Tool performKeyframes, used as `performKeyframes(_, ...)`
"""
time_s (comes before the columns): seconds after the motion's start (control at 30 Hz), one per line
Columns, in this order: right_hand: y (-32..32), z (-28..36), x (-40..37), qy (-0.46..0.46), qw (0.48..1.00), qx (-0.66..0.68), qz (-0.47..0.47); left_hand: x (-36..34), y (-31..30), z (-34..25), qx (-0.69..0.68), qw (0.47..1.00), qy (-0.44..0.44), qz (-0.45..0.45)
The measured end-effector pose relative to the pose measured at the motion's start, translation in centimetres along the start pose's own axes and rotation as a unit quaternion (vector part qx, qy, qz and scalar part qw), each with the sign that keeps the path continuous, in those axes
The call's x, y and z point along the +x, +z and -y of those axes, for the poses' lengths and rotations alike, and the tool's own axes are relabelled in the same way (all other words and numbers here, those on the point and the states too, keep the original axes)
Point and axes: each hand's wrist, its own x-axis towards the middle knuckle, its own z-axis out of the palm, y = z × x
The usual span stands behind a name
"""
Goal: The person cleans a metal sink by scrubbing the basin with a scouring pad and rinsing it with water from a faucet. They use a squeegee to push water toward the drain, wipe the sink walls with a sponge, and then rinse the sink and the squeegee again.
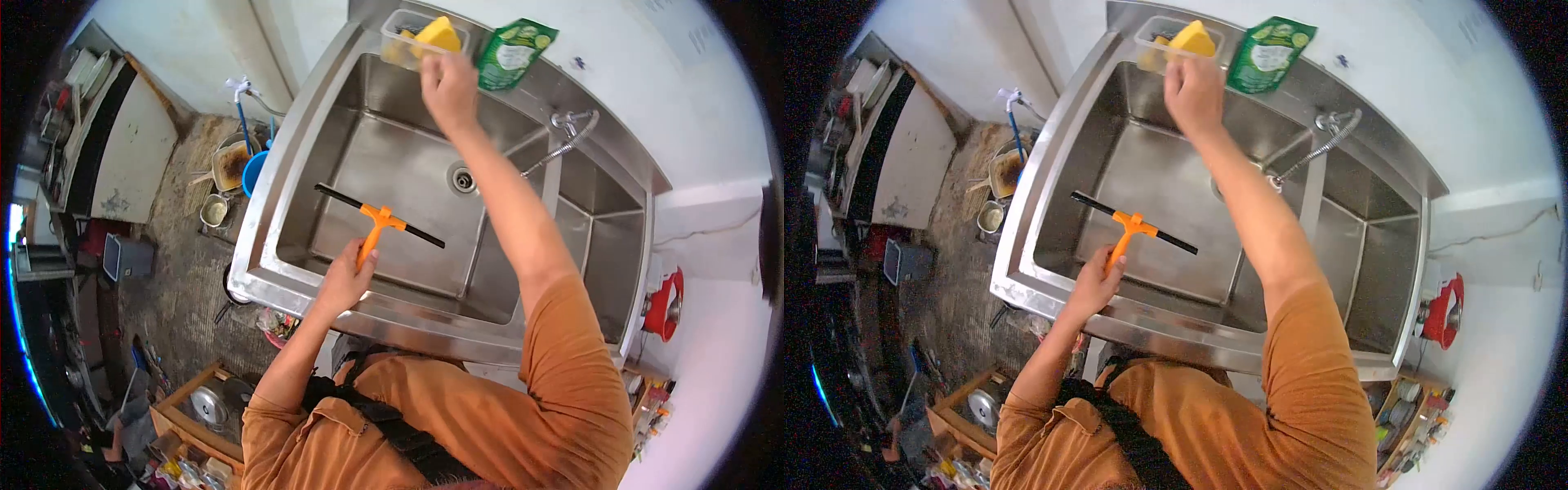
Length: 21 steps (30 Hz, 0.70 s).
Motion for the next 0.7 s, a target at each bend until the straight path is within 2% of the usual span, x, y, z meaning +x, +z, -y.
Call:
performKeyframes(0.07,-0.7,-0.3,-5.1,0.082,0.988,0.097,0.088,0.1,0.0,-0.6,0.008,1.0,-0.017,0.013)
performKeyframes(0.1,-1.5,-0.2,-7.7,0.198,0.956,0.172,0.128,0.3,-0.1,-0.9,0.013,0.999,-0.037,0.016)
performKeyframes(0.13,-2.5,-0.2,-10.6,0.312,0.903,0.244,0.165,0.3,0.0,-1.0,0.02,0.998,-0.059,0.021)
performKeyframes(0.2,-4.1,-2.3,-15.5,0.448,0.839,0.228,0.209,1.0,0.3,-0.5,0.036,0.996,-0.07,0.034)
performKeyframes(0.27,-3.7,-6.5,-20.5,0.663,0.655,0.318,0.176,2.0,0.8,-0.5,0.049,0.995,-0.076,0.046)
performKeyframes(0.3,-4.2,-7.8,-21.8,0.664,0.655,0.318,0.17,2.5,1.0,-0.7,0.071,0.994,-0.069,0.049)
performKeyframes(0.37,-5.3,-9.3,-23.4,0.767,0.467,0.44,0.017,3.9,1.7,-1.2,0.096,0.992,-0.062,0.054)
performKeyframes(0.4,-5.8,-9.5,-23.8,0.768,0.465,0.44,0.012,5.0,2.6,-1.4,0.106,0.991,-0.05,0.067)
performKeyframes(0.47,-6.5,-9.5,-24.3,0.72,0.513,0.463,-0.063,6.9,4.0,-2.1,0.119,0.989,-0.036,0.081)
performKeyframes(0.5,-6.4,-9.8,-24.8,0.72,0.513,0.463,-0.068,7.6,4.6,-2.4,0.12,0.989,-0.031,0.085)
performKeyframes(0.57,-5.5,-11.3,-26.8,0.728,0.592,0.329,-0.107,9.2,5.9,-2.9,0.122,0.988,-0.025,0.088)
performKeyframes(0.6,-5.2,-11.8,-28.1,0.729,0.591,0.328,-0.108,9.7,6.5,-2.7,0.123,0.989,-0.013,0.077)
performKeyframes(0.67,-4.9,-12.5,-30.0,0.63,0.737,0.241,-0.034,10.8,6.9,-3.0,0.125,0.99,0.0,0.064)
performKeyframes(0.7,-5.2,-12.0,-30.2,0.63,0.737,0.243,-0.032,11.2,7.0,-3.2,0.129,0.99,0.004,0.057)
